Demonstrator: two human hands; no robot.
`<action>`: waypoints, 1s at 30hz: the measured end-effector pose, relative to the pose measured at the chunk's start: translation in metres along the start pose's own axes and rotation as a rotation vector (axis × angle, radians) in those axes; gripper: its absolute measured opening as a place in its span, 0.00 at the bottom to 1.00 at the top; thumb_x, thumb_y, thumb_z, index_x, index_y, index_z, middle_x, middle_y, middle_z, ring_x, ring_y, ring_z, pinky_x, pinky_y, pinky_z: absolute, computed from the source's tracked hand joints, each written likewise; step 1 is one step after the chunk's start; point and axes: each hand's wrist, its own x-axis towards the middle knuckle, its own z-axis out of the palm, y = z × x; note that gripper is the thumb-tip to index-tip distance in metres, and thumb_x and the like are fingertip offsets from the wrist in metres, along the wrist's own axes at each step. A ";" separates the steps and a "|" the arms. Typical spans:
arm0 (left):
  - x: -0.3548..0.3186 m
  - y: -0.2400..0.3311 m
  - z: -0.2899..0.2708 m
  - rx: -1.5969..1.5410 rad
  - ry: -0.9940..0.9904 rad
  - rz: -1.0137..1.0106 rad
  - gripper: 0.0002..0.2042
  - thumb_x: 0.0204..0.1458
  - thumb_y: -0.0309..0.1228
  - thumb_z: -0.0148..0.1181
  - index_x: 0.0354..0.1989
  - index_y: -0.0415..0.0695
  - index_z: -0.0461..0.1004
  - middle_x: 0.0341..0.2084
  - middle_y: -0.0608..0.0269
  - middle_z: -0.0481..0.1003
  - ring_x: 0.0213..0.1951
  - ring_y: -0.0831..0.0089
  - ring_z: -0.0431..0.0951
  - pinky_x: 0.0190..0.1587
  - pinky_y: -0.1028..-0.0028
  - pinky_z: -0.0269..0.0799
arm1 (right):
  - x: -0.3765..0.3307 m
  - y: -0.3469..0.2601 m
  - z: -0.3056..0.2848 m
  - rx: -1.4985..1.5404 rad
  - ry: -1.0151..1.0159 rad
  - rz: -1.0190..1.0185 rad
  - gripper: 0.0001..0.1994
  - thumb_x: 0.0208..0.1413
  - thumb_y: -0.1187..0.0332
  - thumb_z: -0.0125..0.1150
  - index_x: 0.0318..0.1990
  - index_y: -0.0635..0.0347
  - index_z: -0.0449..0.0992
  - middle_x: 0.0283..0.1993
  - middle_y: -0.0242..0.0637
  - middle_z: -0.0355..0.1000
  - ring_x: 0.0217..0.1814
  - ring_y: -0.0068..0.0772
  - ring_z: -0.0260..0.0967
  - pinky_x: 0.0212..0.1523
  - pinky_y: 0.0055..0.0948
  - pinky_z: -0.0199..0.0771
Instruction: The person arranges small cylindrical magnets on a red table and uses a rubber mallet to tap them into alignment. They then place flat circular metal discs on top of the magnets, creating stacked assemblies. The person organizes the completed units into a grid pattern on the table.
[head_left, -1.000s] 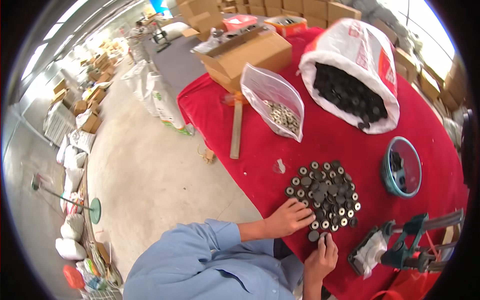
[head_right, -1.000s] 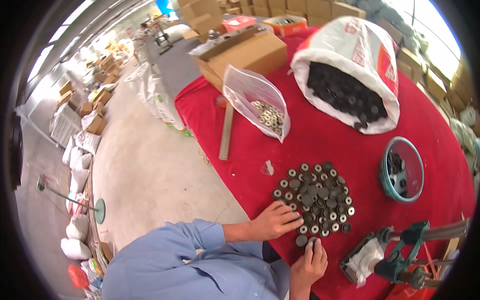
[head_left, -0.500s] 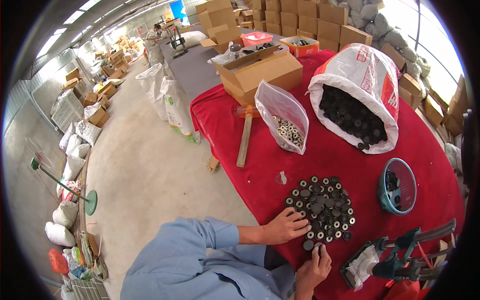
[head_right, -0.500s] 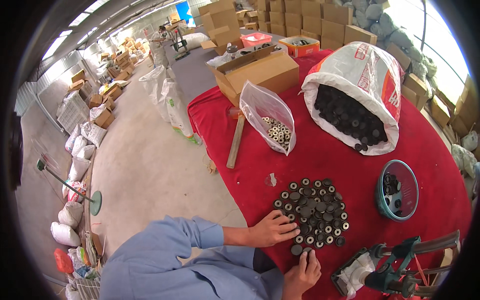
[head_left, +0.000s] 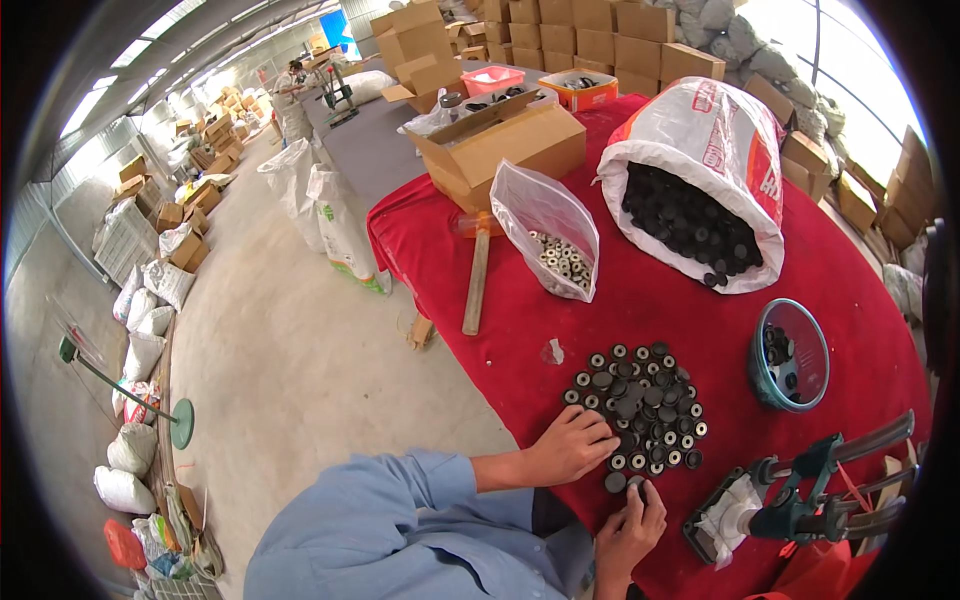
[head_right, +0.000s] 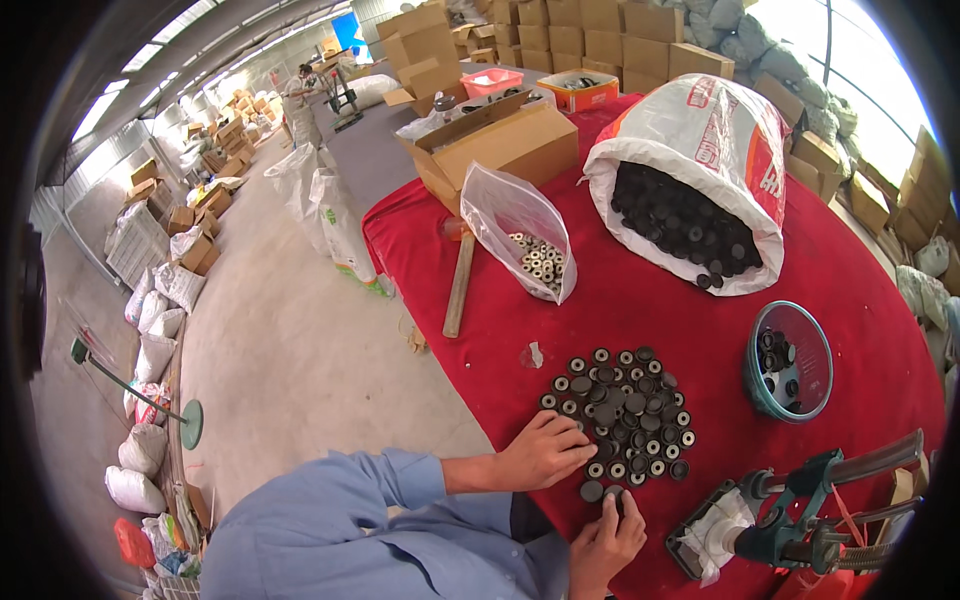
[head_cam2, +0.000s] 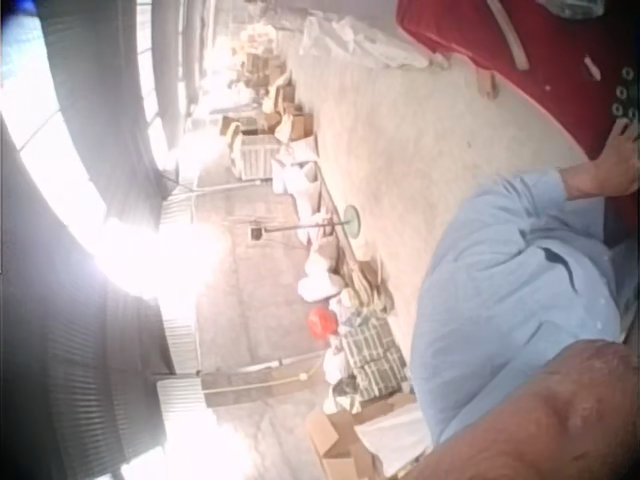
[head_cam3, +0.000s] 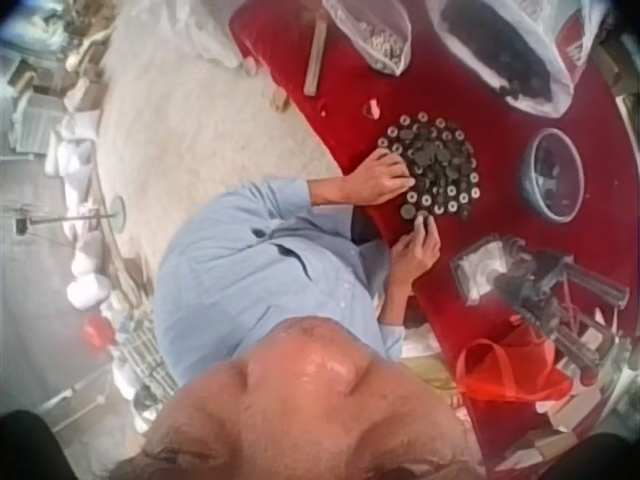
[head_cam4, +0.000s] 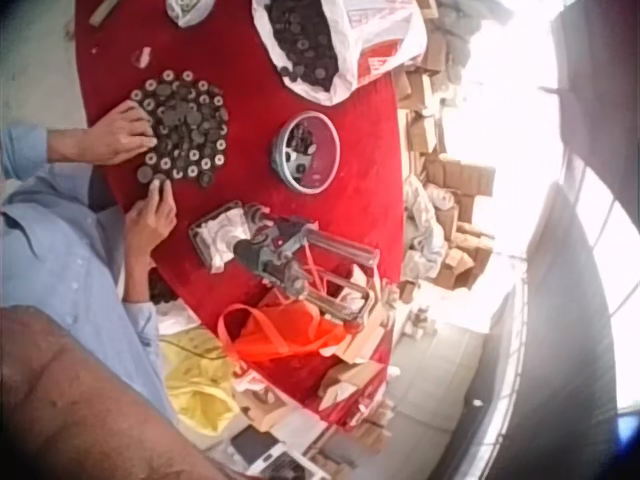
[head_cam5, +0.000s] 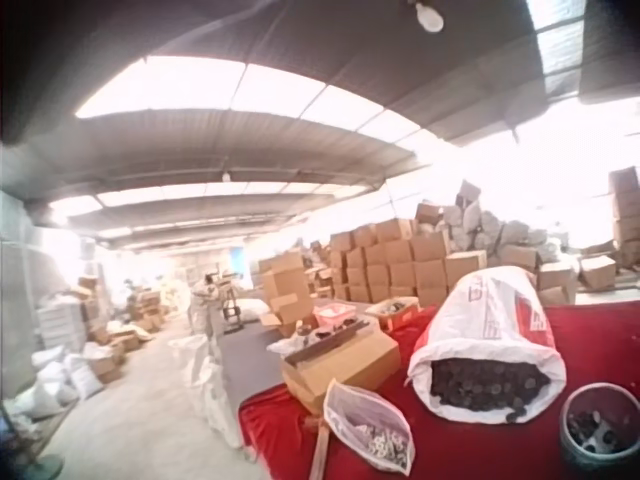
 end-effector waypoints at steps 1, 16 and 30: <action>0.007 0.003 0.002 -0.039 0.011 -0.030 0.21 0.59 0.32 0.69 0.61 0.45 0.81 0.50 0.63 0.78 0.53 0.62 0.76 0.58 0.60 0.67 | -0.001 0.001 -0.001 -0.003 -0.007 0.007 0.23 0.52 0.83 0.59 0.57 0.63 0.81 0.64 0.53 0.75 0.63 0.59 0.74 0.58 0.52 0.71; 0.037 -0.007 0.015 -0.327 0.046 -0.015 0.14 0.53 0.31 0.76 0.47 0.46 0.84 0.38 0.60 0.78 0.41 0.59 0.80 0.44 0.61 0.78 | 0.002 0.005 -0.002 0.034 0.001 0.045 0.24 0.49 0.80 0.63 0.57 0.58 0.82 0.62 0.49 0.76 0.61 0.55 0.74 0.57 0.51 0.72; -0.003 0.001 -0.005 -0.422 0.198 -0.146 0.12 0.55 0.29 0.76 0.47 0.46 0.85 0.42 0.63 0.82 0.40 0.64 0.85 0.40 0.67 0.84 | 0.002 0.005 -0.001 0.050 0.026 0.030 0.24 0.50 0.82 0.61 0.57 0.59 0.82 0.61 0.51 0.75 0.61 0.55 0.74 0.57 0.50 0.70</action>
